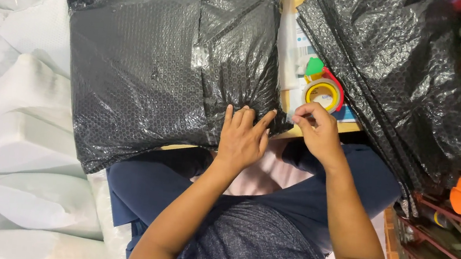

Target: Wrapping a pillow in black bubble wrap and sealing it with adhesive tape using a dispenser.

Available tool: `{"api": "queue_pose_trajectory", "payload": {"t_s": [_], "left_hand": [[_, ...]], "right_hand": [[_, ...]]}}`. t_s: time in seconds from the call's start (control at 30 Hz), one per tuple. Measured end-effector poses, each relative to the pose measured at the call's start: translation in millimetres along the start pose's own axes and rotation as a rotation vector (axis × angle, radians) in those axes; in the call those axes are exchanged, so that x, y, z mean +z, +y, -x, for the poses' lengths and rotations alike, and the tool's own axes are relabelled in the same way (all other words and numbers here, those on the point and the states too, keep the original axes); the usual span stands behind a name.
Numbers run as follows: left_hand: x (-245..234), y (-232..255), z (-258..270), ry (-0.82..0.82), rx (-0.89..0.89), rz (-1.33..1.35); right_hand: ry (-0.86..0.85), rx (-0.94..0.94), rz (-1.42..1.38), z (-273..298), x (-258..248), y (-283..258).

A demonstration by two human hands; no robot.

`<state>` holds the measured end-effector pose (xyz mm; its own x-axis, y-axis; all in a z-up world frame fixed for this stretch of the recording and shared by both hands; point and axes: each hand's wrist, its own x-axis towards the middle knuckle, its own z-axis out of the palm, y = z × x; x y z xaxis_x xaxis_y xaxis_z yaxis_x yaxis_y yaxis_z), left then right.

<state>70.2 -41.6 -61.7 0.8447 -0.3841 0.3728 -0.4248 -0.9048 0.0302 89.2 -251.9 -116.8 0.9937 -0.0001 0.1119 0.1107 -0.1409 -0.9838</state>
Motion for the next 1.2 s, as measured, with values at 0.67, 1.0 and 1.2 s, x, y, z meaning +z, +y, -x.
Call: {"api": "queue_pose_trajectory", "payload": {"t_s": [0.67, 1.0, 1.2], "left_hand": [[8.8, -3.3, 4.5, 0.049, -0.052, 0.099], [13.4, -7.5, 6.4, 0.069, -0.062, 0.156], [15.0, -7.9, 6.8, 0.086, -0.065, 0.160]], "right_hand": [[-0.537, 0.185, 0.088, -61.7, 5.7, -3.4], [-0.511, 0.150, 0.073, -68.5, 6.5, -2.4], [-0.527, 0.086, 0.131, -72.4, 5.2, -15.4]]}}
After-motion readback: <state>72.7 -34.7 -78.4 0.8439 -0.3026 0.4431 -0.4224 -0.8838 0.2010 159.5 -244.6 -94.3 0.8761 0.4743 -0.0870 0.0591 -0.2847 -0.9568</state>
